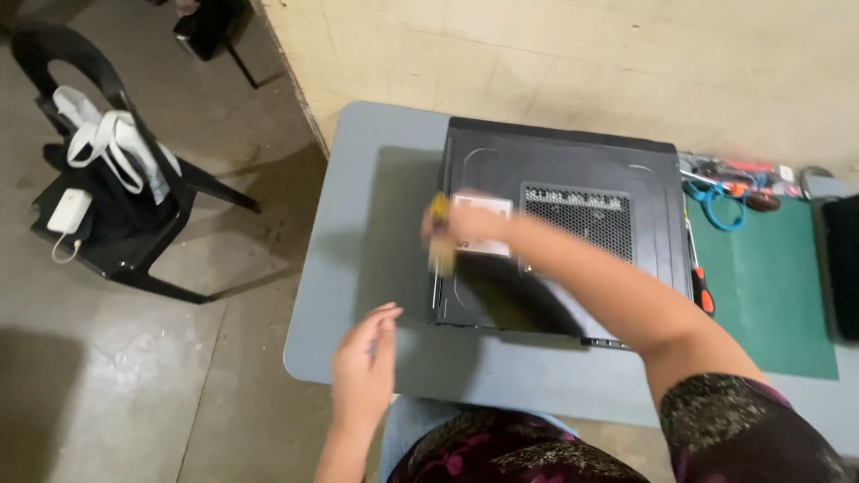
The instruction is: The person is cleaning the exterior of a computer tower using a small brush, focusing on the vents and side panels, and rotating the case to reach all sides.
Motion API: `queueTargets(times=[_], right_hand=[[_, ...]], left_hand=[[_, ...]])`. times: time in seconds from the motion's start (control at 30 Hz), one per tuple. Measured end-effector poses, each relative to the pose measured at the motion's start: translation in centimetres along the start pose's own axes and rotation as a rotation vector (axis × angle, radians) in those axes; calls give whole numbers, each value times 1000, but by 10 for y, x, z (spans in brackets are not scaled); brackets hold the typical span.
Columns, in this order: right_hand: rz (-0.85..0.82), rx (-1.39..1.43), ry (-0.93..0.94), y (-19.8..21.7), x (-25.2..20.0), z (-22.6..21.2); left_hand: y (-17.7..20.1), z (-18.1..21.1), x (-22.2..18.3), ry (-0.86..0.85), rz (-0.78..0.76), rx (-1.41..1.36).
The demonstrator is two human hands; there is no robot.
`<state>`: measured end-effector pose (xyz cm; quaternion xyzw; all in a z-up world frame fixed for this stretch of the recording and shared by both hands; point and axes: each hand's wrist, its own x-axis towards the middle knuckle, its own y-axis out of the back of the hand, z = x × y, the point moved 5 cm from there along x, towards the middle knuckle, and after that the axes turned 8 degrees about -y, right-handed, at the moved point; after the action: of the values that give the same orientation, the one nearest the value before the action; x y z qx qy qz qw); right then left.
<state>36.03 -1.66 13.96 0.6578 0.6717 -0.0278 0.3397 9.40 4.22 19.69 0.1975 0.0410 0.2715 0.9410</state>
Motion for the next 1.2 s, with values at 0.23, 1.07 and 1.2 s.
queueTargets(times=[0.23, 1.07, 1.2], right_hand=[[374, -825, -217, 34, 12, -5], [357, -556, -442, 115, 86, 34], [274, -1025, -585, 93, 138, 11]], left_hand=[[46, -45, -20, 322, 203, 52], [129, -93, 94, 473, 47, 152], [129, -116, 99, 463, 64, 72]])
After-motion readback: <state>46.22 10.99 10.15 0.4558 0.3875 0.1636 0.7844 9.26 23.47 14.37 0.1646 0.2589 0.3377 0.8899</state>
